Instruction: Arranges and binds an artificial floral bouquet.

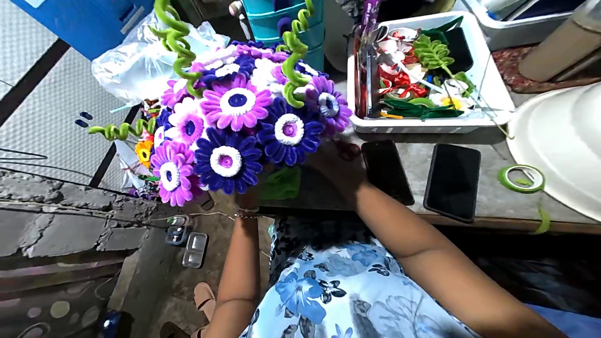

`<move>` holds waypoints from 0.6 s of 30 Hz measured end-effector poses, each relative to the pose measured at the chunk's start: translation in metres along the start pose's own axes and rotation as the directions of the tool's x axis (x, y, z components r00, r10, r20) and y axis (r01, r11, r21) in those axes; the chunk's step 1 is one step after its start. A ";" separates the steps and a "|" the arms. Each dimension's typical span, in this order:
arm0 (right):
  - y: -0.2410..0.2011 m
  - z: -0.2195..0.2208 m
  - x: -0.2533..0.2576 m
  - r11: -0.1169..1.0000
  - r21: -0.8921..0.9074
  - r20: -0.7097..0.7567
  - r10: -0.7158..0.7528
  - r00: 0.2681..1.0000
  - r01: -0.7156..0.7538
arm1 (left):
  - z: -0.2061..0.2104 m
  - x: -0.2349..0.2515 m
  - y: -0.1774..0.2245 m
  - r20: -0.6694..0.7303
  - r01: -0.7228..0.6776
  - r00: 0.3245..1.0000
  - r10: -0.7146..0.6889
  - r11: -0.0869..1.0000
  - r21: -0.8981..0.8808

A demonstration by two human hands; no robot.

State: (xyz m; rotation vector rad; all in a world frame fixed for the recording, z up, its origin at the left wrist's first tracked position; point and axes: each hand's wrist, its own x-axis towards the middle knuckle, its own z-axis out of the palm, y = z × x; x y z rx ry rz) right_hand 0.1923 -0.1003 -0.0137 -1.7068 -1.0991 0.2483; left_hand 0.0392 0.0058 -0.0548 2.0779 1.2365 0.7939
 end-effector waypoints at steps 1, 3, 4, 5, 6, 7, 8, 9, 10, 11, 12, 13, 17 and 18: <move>0.008 0.009 0.002 0.995 0.103 -0.038 -0.014 0.999 0.017 | 0.000 0.001 -0.001 -0.004 -0.005 1.000 0.005 1.000 0.006; 0.023 0.023 0.002 0.963 0.267 -0.046 0.049 0.998 -0.035 | -0.003 -0.001 0.002 0.047 0.039 0.998 -0.043 0.997 0.072; 0.018 0.017 -0.004 0.934 0.309 0.052 0.171 0.984 -0.178 | -0.005 -0.001 0.000 0.082 0.071 0.993 -0.081 0.990 0.121; 0.001 0.000 -0.010 0.909 0.263 0.161 0.290 0.943 -0.325 | -0.007 -0.003 -0.002 0.116 0.092 0.987 -0.109 0.985 0.143; -0.020 -0.018 -0.017 0.912 0.125 0.217 0.359 0.908 -0.391 | -0.010 -0.006 -0.004 0.145 0.091 0.983 -0.108 0.988 0.124; -0.024 -0.021 -0.025 0.959 0.000 0.126 0.280 0.952 -0.283 | -0.012 -0.008 -0.004 0.169 0.104 0.978 -0.121 0.989 0.104; -0.017 -0.016 -0.029 0.985 -0.128 -0.013 0.113 0.994 -0.114 | -0.012 -0.009 -0.006 0.170 0.103 0.978 -0.119 0.990 0.099; -0.011 -0.016 -0.030 0.977 -0.215 -0.062 -0.008 0.998 -0.005 | -0.011 -0.007 -0.008 0.161 0.090 0.981 -0.107 0.990 0.105; -0.003 -0.014 -0.028 0.964 -0.255 -0.096 -0.096 0.991 0.069 | -0.010 -0.006 -0.009 0.156 0.093 0.982 -0.108 0.991 0.100; 0.006 -0.010 -0.025 0.968 -0.235 -0.120 -0.119 0.986 0.088 | -0.010 -0.006 -0.009 0.152 0.112 0.981 -0.122 0.991 0.075; 0.007 -0.009 -0.021 0.977 -0.205 -0.132 -0.086 0.987 0.058 | -0.010 -0.006 -0.007 0.152 0.136 0.978 -0.140 0.990 0.038; 0.002 -0.013 -0.019 0.988 -0.155 -0.081 0.008 0.997 -0.021 | -0.011 -0.008 -0.005 0.151 0.160 0.976 -0.158 0.987 0.002; 0.024 -0.024 -0.024 0.986 -0.167 0.178 0.003 0.984 0.028 | -0.013 -0.011 -0.004 0.130 0.123 0.985 -0.113 0.990 -0.072; 0.040 -0.017 -0.022 0.975 -0.188 0.194 -0.083 0.978 0.120 | -0.013 -0.011 -0.009 0.122 0.107 0.988 -0.098 0.992 -0.072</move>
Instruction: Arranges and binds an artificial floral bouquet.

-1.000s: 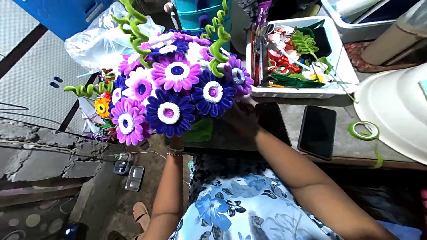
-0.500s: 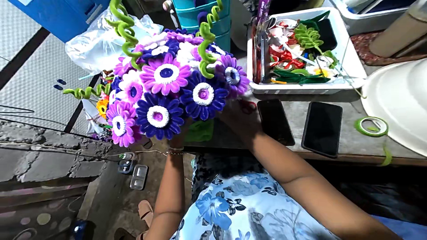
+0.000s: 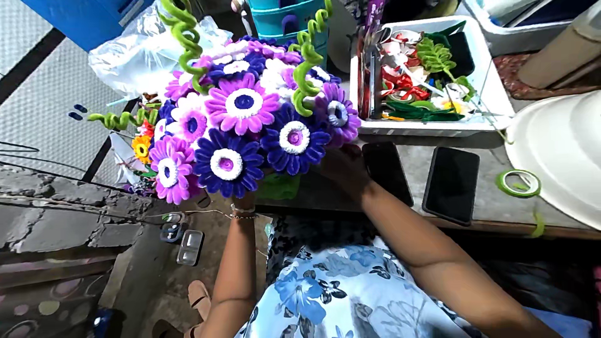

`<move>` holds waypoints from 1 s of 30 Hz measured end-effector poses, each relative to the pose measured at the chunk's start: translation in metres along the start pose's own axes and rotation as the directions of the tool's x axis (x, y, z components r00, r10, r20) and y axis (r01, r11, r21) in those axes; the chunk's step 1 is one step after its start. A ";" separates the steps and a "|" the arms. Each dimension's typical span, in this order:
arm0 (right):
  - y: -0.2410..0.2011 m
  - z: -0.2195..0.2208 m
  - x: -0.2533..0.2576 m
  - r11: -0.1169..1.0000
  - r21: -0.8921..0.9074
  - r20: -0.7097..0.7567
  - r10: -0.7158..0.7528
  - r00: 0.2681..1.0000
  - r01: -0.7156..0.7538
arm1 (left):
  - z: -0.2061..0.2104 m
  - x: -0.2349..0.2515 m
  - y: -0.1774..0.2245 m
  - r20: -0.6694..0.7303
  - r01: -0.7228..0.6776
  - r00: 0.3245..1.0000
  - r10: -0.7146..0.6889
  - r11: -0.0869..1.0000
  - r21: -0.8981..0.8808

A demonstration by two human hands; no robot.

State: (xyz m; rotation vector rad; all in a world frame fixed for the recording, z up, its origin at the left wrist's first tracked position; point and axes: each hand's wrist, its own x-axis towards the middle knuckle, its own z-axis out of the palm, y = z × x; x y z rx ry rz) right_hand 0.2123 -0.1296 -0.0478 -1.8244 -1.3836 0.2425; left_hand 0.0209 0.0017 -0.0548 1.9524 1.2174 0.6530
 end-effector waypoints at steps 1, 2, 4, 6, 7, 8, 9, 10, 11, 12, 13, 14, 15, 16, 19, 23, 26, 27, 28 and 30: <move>0.008 0.007 0.001 0.998 -0.028 0.010 -0.049 0.999 0.049 | -0.001 0.001 -0.003 0.002 -0.001 1.000 0.001 1.000 0.016; 0.010 0.010 0.000 0.997 -0.050 0.010 -0.057 0.998 0.058 | -0.002 0.001 -0.005 0.002 -0.001 1.000 0.001 1.000 0.024; 0.015 0.013 0.001 0.997 -0.078 0.021 -0.016 1.000 0.017 | -0.003 0.000 -0.009 0.001 0.002 1.000 -0.002 1.000 0.002; 0.009 0.008 0.000 0.995 -0.088 0.012 0.041 0.999 -0.040 | -0.004 0.000 -0.005 -0.004 0.028 1.000 -0.028 1.000 -0.014; 0.008 0.004 -0.004 0.992 -0.100 0.003 0.082 0.997 -0.081 | -0.004 0.001 -0.004 -0.009 0.031 0.999 -0.031 0.999 -0.014; 0.008 0.000 -0.009 0.985 -0.091 0.032 0.148 0.988 -0.144 | -0.005 0.001 -0.002 -0.008 0.032 0.999 -0.032 0.999 -0.008; 0.009 -0.007 -0.014 0.973 -0.070 0.091 0.228 0.969 -0.222 | -0.006 0.000 0.002 0.012 0.037 0.999 -0.037 0.999 0.009; 0.011 -0.010 -0.011 0.965 -0.079 0.087 0.258 0.962 -0.251 | -0.008 -0.001 0.005 0.028 0.026 0.999 -0.027 0.999 0.038; 0.014 -0.013 -0.006 0.966 -0.097 0.049 0.245 0.968 -0.240 | -0.008 -0.001 0.007 0.037 0.001 0.999 -0.003 0.998 0.067; 0.016 -0.015 -0.004 0.963 -0.110 0.029 0.252 0.967 -0.247 | -0.007 -0.001 0.008 0.042 -0.017 0.999 0.013 0.995 0.101; 0.019 -0.019 -0.003 0.955 -0.111 0.034 0.279 0.960 -0.274 | -0.005 0.001 0.006 0.039 -0.041 0.999 0.037 0.992 0.120; 0.022 -0.022 -0.004 0.954 -0.111 0.022 0.282 0.959 -0.278 | -0.003 0.002 0.002 0.028 -0.070 0.997 0.068 0.991 0.116; 0.025 -0.025 -0.008 0.962 -0.067 -0.010 0.266 0.964 -0.266 | -0.002 0.002 0.001 0.027 -0.088 0.996 0.086 0.991 0.098; 0.029 -0.029 -0.015 0.974 0.002 -0.066 0.225 0.972 -0.225 | -0.001 0.002 0.000 0.023 -0.099 0.995 0.097 0.991 0.088; 0.023 -0.043 -0.030 0.996 0.023 -0.198 0.092 0.976 -0.090 | 0.001 -0.002 0.002 -0.020 -0.181 0.983 0.183 0.979 0.093; 0.014 -0.054 -0.048 0.994 -0.098 -0.241 -0.079 0.967 0.057 | 0.007 -0.014 0.001 -0.215 -0.342 0.908 0.359 0.933 0.114; 0.008 -0.055 -0.064 0.992 -0.120 -0.260 -0.081 0.962 0.051 | 0.022 -0.034 -0.014 -0.478 -0.410 0.803 0.356 0.912 -0.011; 0.006 -0.054 -0.070 0.992 -0.115 -0.266 -0.073 0.961 0.043 | 0.028 -0.043 -0.017 -0.526 -0.447 0.775 0.350 0.892 -0.065; 0.004 -0.053 -0.075 0.993 -0.108 -0.273 -0.069 0.959 0.040 | 0.035 -0.052 -0.020 -0.552 -0.500 0.747 0.371 0.861 -0.097; 0.002 -0.050 -0.085 0.995 -0.092 -0.291 -0.071 0.954 0.046 | 0.047 -0.068 -0.021 -0.491 -0.599 0.738 0.464 0.784 -0.160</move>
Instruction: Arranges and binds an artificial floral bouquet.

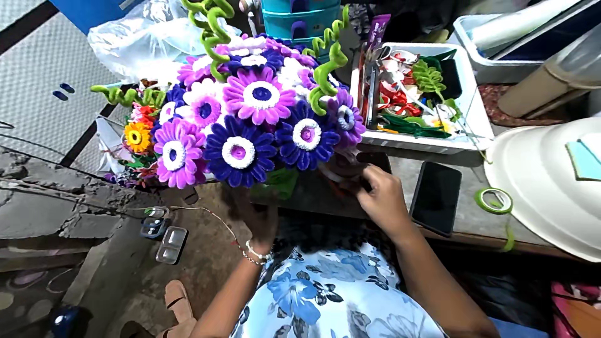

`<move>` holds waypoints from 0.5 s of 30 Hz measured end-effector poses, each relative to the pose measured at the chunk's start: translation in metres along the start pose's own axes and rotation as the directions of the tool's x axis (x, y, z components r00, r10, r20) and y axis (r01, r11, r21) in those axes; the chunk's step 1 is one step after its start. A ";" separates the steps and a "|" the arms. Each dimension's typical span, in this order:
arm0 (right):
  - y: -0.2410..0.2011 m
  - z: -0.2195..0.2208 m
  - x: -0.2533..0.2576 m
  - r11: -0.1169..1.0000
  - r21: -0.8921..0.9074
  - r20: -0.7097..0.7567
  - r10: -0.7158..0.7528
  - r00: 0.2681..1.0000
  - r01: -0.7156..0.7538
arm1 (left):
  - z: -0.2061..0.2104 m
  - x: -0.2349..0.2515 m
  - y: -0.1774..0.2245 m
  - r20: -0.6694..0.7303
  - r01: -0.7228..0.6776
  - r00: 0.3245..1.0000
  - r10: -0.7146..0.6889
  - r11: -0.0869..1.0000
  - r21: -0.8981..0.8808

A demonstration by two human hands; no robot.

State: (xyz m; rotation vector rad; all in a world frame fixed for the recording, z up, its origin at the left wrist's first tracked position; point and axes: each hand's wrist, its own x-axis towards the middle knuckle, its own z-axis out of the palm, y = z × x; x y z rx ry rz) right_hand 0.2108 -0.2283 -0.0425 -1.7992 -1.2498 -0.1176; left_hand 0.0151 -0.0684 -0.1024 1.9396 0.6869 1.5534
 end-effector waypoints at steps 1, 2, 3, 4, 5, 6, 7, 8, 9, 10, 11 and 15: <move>-0.002 0.000 -0.005 1.000 0.017 -0.015 -0.013 1.000 0.013 | 0.002 -0.006 0.006 0.099 -0.007 0.995 0.011 0.999 -0.046; -0.003 0.000 -0.009 0.999 0.046 -0.021 -0.026 0.999 0.027 | 0.005 -0.009 0.013 0.179 -0.006 0.984 0.020 0.997 -0.076; -0.004 0.000 -0.013 0.996 0.079 -0.015 -0.032 0.999 0.033 | 0.007 -0.010 0.019 0.246 0.004 0.969 0.025 0.993 -0.116; -0.006 0.000 -0.017 0.993 0.111 -0.005 -0.034 0.999 0.035 | 0.009 -0.010 0.026 0.293 0.030 0.956 0.021 0.985 -0.167; -0.008 0.000 -0.020 0.991 0.127 0.000 -0.038 0.999 0.037 | 0.011 -0.008 0.033 0.314 0.063 0.949 0.009 0.974 -0.218; -0.009 -0.001 -0.023 0.989 0.139 0.001 -0.044 0.999 0.043 | 0.013 -0.006 0.038 0.323 0.094 0.946 -0.004 0.960 -0.265; -0.011 -0.001 -0.026 0.987 0.151 -0.001 -0.053 0.999 0.052 | 0.014 -0.001 0.043 0.331 0.115 0.944 -0.008 0.945 -0.305; -0.012 -0.002 -0.027 0.983 0.171 -0.006 -0.064 0.998 0.064 | 0.014 0.004 0.047 0.345 0.130 0.939 -0.007 0.934 -0.333; -0.012 -0.002 -0.029 0.976 0.203 -0.008 -0.074 0.997 0.075 | 0.014 0.008 0.050 0.365 0.142 0.931 -0.004 0.926 -0.350; -0.012 -0.002 -0.031 0.966 0.245 -0.012 -0.081 0.997 0.081 | 0.013 0.011 0.051 0.384 0.142 0.923 0.006 0.924 -0.355; -0.012 -0.003 -0.032 0.952 0.294 -0.013 -0.083 0.996 0.083 | 0.012 0.014 0.051 0.396 0.126 0.918 0.025 0.928 -0.352; -0.011 -0.006 -0.037 0.886 0.462 0.035 -0.054 0.998 0.032 | 0.008 0.020 0.054 0.375 -0.055 0.916 0.145 0.969 -0.241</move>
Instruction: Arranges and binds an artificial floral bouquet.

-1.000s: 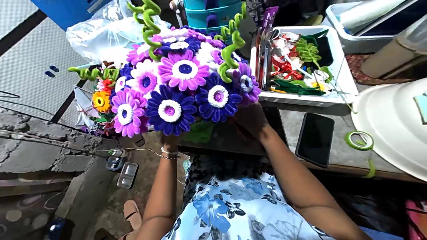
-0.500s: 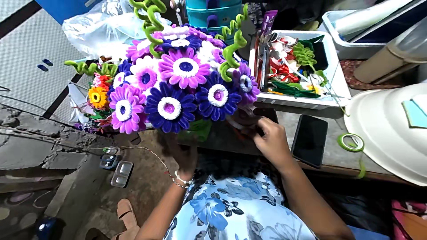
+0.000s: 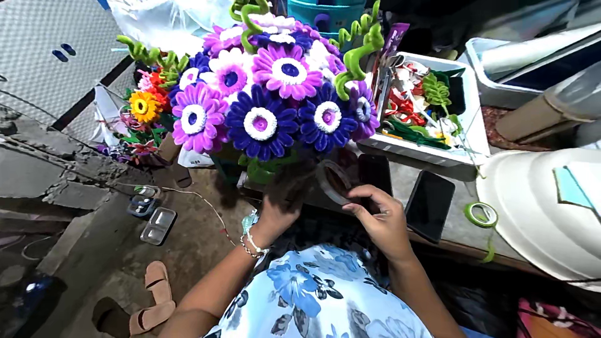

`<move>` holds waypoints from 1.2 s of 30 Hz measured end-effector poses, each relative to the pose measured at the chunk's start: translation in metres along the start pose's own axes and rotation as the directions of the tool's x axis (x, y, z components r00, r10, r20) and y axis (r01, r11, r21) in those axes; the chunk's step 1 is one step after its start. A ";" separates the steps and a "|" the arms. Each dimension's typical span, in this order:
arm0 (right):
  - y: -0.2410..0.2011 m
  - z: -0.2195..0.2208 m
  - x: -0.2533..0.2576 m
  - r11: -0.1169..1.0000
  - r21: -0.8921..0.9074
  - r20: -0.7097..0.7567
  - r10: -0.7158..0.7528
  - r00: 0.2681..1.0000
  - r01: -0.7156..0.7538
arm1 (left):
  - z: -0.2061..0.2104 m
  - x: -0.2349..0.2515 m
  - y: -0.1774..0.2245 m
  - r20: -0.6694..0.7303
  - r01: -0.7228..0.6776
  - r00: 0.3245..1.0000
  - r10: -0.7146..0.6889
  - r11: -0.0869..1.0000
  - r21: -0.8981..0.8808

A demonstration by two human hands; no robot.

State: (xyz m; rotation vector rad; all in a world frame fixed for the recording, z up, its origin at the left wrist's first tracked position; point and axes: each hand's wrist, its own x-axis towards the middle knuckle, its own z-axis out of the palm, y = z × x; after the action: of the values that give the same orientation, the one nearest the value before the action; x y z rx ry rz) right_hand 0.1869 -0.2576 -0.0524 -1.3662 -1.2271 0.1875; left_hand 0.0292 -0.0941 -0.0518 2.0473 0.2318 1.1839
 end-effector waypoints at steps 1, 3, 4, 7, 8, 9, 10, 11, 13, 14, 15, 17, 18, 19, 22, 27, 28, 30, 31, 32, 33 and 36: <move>0.000 -0.001 -0.001 0.999 0.036 0.007 0.007 1.000 -0.007 | -0.001 0.000 0.002 -0.007 -0.023 1.000 0.024 0.999 0.042; 0.000 -0.002 -0.001 0.994 0.107 0.022 0.013 1.000 -0.016 | -0.004 0.001 0.006 -0.015 -0.047 0.999 0.049 0.995 0.088; 0.000 -0.002 -0.002 0.990 0.137 0.031 0.018 0.999 -0.022 | -0.005 0.002 0.007 -0.021 -0.055 0.998 0.057 0.994 0.097; -0.002 -0.003 -0.003 0.980 0.195 0.055 0.033 0.998 -0.043 | -0.008 0.002 0.007 -0.037 -0.121 0.992 0.124 0.989 0.082; -0.002 -0.004 -0.003 0.978 0.204 0.062 0.035 0.997 -0.047 | -0.009 0.001 0.007 -0.043 -0.150 0.987 0.154 0.985 0.081; -0.002 -0.004 -0.003 0.977 0.210 0.070 0.032 0.997 -0.046 | -0.009 0.001 0.008 -0.052 -0.177 0.982 0.182 0.980 0.087; -0.003 -0.004 -0.004 0.975 0.217 0.078 0.026 0.997 -0.042 | -0.010 0.000 0.009 -0.065 -0.198 0.977 0.204 0.976 0.092; -0.003 -0.004 -0.004 0.974 0.224 0.086 0.019 0.996 -0.037 | -0.010 -0.001 0.009 -0.079 -0.213 0.972 0.221 0.972 0.094; -0.004 -0.004 -0.004 0.970 0.240 0.098 0.010 0.995 -0.033 | -0.010 -0.003 0.010 -0.092 -0.225 0.968 0.234 0.969 0.106; -0.004 -0.004 -0.004 0.968 0.247 0.101 0.008 0.995 -0.033 | -0.011 -0.003 0.010 -0.094 -0.230 0.966 0.241 0.966 0.119; -0.004 -0.004 -0.005 0.967 0.254 0.101 0.006 0.995 -0.032 | -0.011 -0.003 0.010 -0.095 -0.236 0.964 0.250 0.962 0.139; -0.004 -0.002 -0.005 0.968 0.251 0.087 -0.006 0.996 -0.016 | -0.011 -0.003 0.011 -0.086 -0.251 0.959 0.269 0.951 0.182; -0.004 -0.001 -0.005 0.975 0.223 0.070 -0.018 0.997 0.002 | -0.011 -0.003 0.012 -0.082 -0.258 0.957 0.278 0.945 0.202; -0.005 0.000 -0.006 0.985 0.173 0.047 -0.034 0.998 0.025 | -0.010 -0.004 0.012 -0.082 -0.261 0.955 0.285 0.939 0.222; -0.009 0.005 -0.007 0.991 -0.100 -0.056 -0.093 0.994 0.087 | -0.008 -0.007 0.012 -0.088 -0.267 0.949 0.301 0.923 0.275; -0.008 0.004 -0.007 0.976 -0.205 -0.100 -0.098 0.990 0.076 | -0.004 -0.009 0.012 -0.074 -0.256 0.954 0.291 0.917 0.306; -0.009 0.003 -0.007 0.976 -0.201 -0.091 -0.102 0.991 0.083 | -0.003 -0.009 0.012 -0.085 -0.228 0.962 0.260 0.932 0.281; -0.010 0.001 -0.006 0.975 -0.199 -0.076 -0.115 0.990 0.098 | -0.003 -0.008 0.014 -0.110 -0.079 0.990 0.093 0.989 0.122; -0.010 0.001 -0.005 0.974 -0.203 -0.075 -0.122 0.990 0.105 | -0.003 -0.008 0.017 -0.097 0.053 0.994 -0.056 0.998 -0.031; -0.010 0.001 -0.005 0.972 -0.206 -0.074 -0.129 0.989 0.111 | -0.004 -0.008 0.021 -0.045 0.213 0.973 -0.226 0.956 -0.202; -0.009 0.000 -0.005 0.970 -0.213 -0.074 -0.135 0.988 0.117 | -0.007 -0.006 0.025 0.042 0.369 0.925 -0.378 0.863 -0.346; -0.007 0.001 -0.002 0.943 -0.287 -0.064 -0.192 0.979 0.166 | -0.015 0.004 0.032 0.329 0.658 0.725 -0.605 0.468 -0.590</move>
State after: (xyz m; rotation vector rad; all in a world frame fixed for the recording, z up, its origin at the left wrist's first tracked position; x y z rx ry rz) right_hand 0.1812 -0.2601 -0.0477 -1.4771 -1.3288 -0.1828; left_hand 0.0130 -0.1075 -0.0232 1.1514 0.4143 0.5638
